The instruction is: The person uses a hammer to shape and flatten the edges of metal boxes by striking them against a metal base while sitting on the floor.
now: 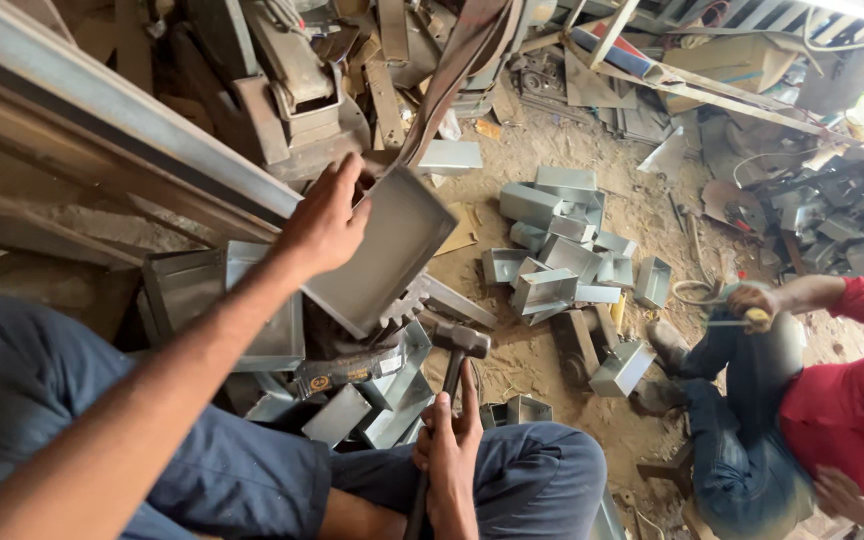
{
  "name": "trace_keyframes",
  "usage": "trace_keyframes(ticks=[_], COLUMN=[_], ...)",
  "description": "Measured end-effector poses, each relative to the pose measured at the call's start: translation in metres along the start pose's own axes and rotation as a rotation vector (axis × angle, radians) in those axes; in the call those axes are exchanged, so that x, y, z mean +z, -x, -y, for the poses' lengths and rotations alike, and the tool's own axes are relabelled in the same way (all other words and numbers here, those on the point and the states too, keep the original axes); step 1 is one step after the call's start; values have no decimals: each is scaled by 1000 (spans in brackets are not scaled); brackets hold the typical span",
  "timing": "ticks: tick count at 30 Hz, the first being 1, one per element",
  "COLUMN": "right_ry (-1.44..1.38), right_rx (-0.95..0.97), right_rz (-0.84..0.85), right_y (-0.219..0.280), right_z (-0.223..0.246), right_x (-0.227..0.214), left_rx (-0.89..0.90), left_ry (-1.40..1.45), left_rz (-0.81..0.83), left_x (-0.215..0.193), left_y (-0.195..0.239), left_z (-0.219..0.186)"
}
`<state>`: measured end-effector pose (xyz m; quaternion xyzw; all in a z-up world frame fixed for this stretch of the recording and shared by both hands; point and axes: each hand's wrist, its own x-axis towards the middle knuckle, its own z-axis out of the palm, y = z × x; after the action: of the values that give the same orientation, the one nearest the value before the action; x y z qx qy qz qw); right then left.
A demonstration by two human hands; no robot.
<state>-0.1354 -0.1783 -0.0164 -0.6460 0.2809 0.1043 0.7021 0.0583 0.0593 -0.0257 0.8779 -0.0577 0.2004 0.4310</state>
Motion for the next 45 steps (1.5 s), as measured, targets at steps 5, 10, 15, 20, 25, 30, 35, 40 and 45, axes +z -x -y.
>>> trace_keyframes(ticks=[5,10,15,20,25,30,35,40,45], right_ry=[77,99,39,-11,4,-10,-45,-36,5], right_rx=[-5,-17,3,22,-20,-28,-37,-15,-37], right_rz=[14,52,47,37,61,60,63,64,81], right_y=[-3,-4,-4,-6,-4,-4,-4,-2,4], right_z=[-3,-6,-6,-2,-4,-4,-4,0,4], right_x=[4,1,-2,-2,-4,-8,-11,-10,-9], left_rx=[-83,-63,-198,-82,-69,104,410,315,290], left_ry=[-208,-239,-323,-164,-58,-307,-748,-860,-937], left_rz=[528,527,255,-40,154,553,911,1196,1277], left_x=[-2,-4,-45,-59,-67,-105,-109,-80,-62], left_y=[-11,-12,36,114,82,-17,-86,-94,-83], left_z=[18,8,-41,-63,-49,-83,-139,-169,-164])
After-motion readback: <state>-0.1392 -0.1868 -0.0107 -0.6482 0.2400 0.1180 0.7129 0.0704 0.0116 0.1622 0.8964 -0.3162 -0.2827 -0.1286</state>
